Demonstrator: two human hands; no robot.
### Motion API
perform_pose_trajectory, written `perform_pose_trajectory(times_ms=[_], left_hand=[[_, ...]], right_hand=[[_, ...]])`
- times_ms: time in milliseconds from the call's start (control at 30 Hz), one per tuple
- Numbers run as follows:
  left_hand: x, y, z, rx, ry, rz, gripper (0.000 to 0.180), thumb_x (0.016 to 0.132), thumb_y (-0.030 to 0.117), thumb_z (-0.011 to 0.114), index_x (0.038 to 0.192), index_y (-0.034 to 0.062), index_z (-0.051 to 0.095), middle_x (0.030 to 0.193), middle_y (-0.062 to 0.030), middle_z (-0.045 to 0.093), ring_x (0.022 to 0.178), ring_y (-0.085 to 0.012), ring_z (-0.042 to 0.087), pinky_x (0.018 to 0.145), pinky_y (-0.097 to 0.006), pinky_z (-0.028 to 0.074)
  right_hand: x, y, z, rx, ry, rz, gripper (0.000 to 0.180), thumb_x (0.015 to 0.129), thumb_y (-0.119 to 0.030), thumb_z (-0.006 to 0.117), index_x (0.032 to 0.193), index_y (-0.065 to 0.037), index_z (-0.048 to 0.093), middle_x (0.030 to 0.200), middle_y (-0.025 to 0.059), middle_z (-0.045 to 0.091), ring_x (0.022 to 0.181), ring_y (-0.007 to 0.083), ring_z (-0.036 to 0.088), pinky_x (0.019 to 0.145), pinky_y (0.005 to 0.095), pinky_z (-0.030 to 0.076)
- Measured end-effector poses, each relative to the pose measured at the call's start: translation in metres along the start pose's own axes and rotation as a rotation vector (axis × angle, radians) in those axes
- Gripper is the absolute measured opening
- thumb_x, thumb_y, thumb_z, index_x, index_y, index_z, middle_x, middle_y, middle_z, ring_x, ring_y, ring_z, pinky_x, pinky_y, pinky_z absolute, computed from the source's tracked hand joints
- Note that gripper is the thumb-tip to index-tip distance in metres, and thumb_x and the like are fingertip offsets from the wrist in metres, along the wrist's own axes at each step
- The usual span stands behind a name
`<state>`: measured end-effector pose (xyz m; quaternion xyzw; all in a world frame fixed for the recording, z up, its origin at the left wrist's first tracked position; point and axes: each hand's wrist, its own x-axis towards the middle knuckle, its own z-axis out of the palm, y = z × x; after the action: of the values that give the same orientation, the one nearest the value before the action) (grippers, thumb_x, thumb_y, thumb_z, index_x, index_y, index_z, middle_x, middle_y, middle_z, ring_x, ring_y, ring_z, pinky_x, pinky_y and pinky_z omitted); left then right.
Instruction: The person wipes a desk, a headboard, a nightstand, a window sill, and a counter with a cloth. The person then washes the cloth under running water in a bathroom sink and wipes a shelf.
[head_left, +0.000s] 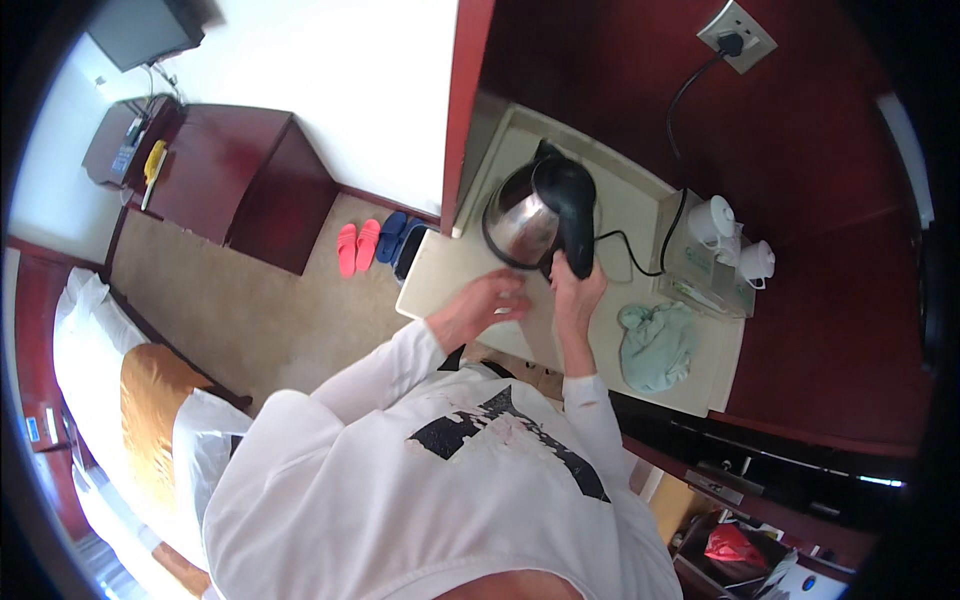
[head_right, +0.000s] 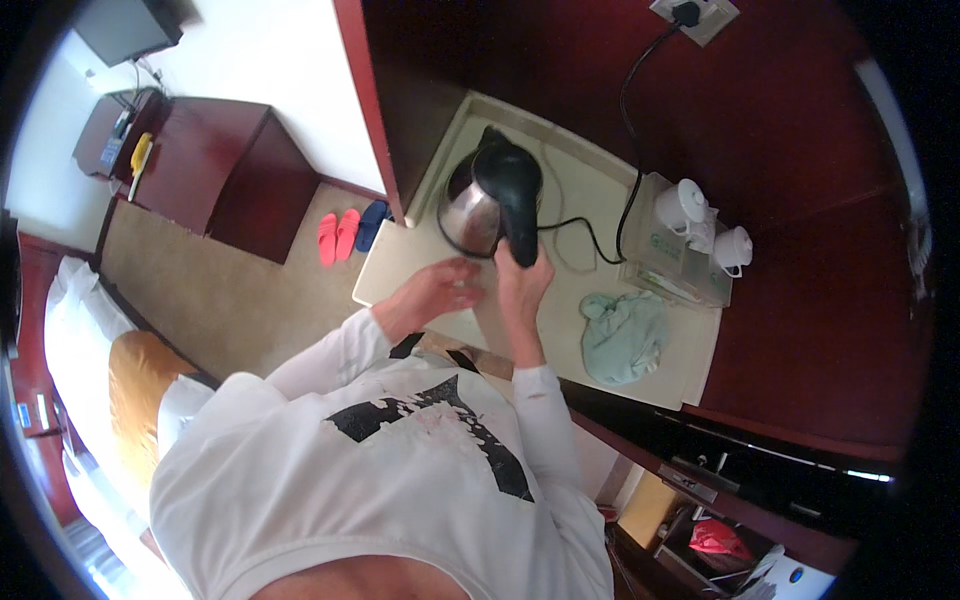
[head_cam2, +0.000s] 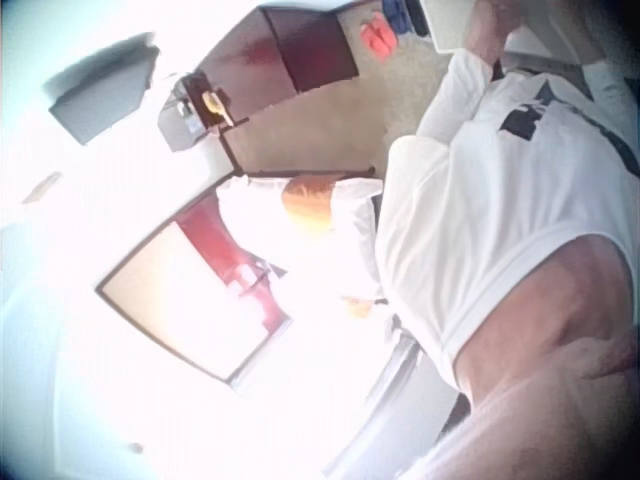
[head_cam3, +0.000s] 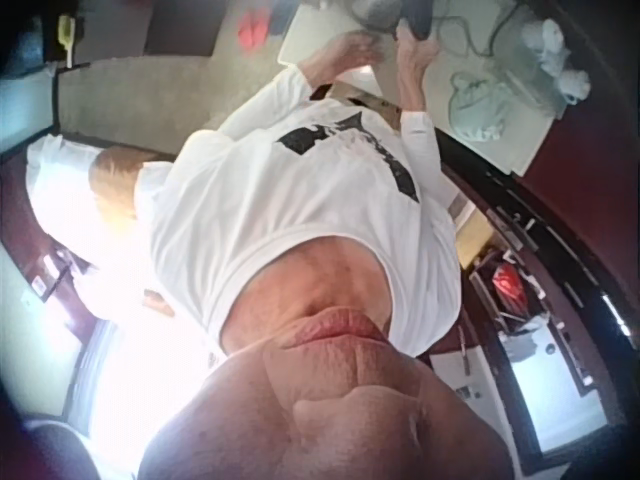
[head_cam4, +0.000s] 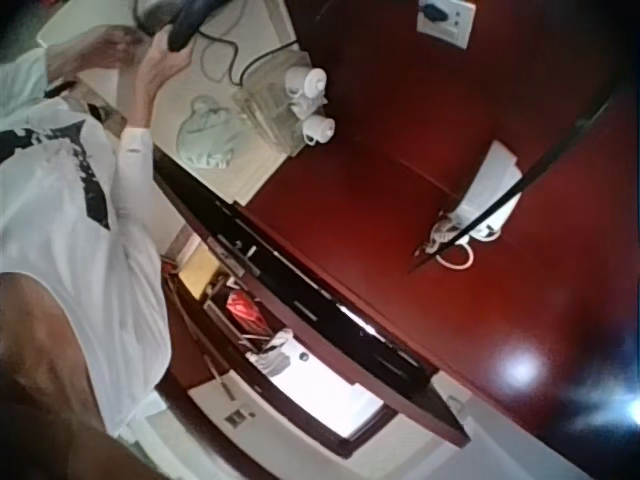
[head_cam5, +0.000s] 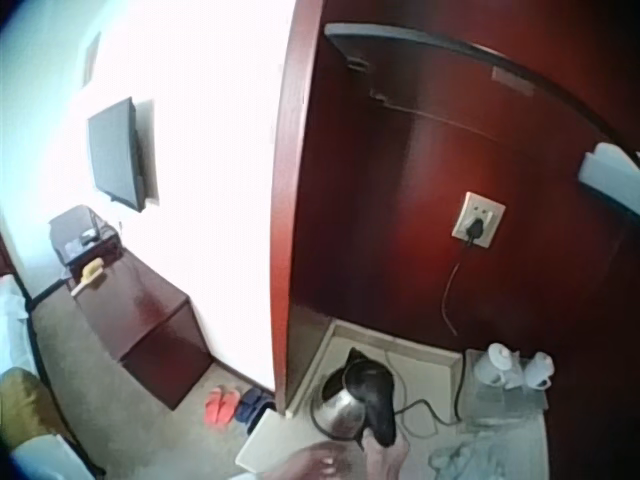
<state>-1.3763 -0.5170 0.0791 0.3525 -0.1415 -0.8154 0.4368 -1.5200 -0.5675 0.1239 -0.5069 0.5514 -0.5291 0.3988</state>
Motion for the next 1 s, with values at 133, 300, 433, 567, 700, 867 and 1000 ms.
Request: perform_pose_trajectory(times_ms=[133,300,433,567,700,867,1000], left_hand=[[0.063,0.008,0.013,-0.243,-0.165,0.146,0.031,0.091,0.015,0.051,0.121,0.0098,0.044,0.118,-0.0079,0.050,0.106,-0.0264,0.056,0.091,-0.039,0.045],[0.087,0.024,0.013,-0.146,-0.076,0.222,0.025,0.091,0.011,0.049,0.115,0.0093,0.043,0.116,-0.0096,0.051,0.106,-0.0265,0.055,0.093,-0.040,0.046],[-0.015,0.030,0.028,0.260,0.123,0.436,0.062,0.090,0.014,0.050,0.145,0.0057,0.023,0.143,-0.0139,0.037,0.108,-0.0222,0.058,0.090,-0.032,0.047],[-0.092,0.019,-0.007,0.545,0.420,0.755,0.045,0.091,0.006,0.050,0.135,0.0041,0.043,0.129,-0.0110,0.050,0.099,-0.0183,0.061,0.079,-0.027,0.050],[-0.110,0.051,-0.030,0.591,0.624,1.001,0.040,0.090,0.004,0.052,0.129,0.0022,0.048,0.124,-0.0118,0.054,0.095,-0.0159,0.061,0.079,-0.027,0.048],[-0.120,0.124,0.018,0.657,0.627,1.455,0.035,0.093,0.008,0.049,0.128,0.0011,0.047,0.128,-0.0113,0.051,0.109,-0.0190,0.054,0.089,-0.031,0.043],[-0.092,0.139,0.081,0.838,0.539,1.782,0.038,0.090,0.002,0.047,0.128,0.0016,0.046,0.135,-0.0183,0.041,0.125,-0.0287,0.042,0.099,-0.040,0.036]], right_hand=[[0.047,-0.008,0.015,0.004,0.045,-0.028,0.019,0.080,-0.017,0.065,0.078,0.001,0.059,0.062,0.0020,0.054,0.051,0.0085,0.048,0.048,0.0240,0.038],[0.088,-0.015,0.036,-0.073,0.017,-0.075,0.039,0.076,-0.023,0.071,0.097,0.005,0.056,0.082,0.0108,0.061,0.073,0.0178,0.058,0.063,0.0304,0.045],[0.035,-0.014,-0.003,-0.554,-0.005,-0.487,0.069,0.068,-0.035,0.078,0.121,0.000,0.051,0.117,0.0194,0.052,0.108,0.0293,0.052,0.089,0.0417,0.041],[-0.023,0.007,-0.136,-1.089,0.264,-0.557,0.076,0.064,-0.040,0.080,0.127,-0.010,0.051,0.123,0.0207,0.048,0.113,0.0392,0.048,0.088,0.0518,0.040],[-0.042,0.055,-0.219,-1.233,0.329,0.096,0.079,0.066,-0.052,0.074,0.133,-0.021,0.048,0.140,0.0211,0.037,0.128,0.0504,0.029,0.094,0.0662,0.030],[-0.045,0.049,-0.117,-1.006,0.044,-0.306,0.054,0.064,-0.043,0.074,0.113,-0.021,0.064,0.115,0.0130,0.058,0.109,0.0370,0.050,0.093,0.0528,0.036],[-0.073,0.051,0.003,-0.724,-0.397,-0.734,0.046,0.063,-0.031,0.074,0.108,-0.028,0.065,0.120,0.0049,0.056,0.109,0.0322,0.053,0.086,0.0495,0.043]])
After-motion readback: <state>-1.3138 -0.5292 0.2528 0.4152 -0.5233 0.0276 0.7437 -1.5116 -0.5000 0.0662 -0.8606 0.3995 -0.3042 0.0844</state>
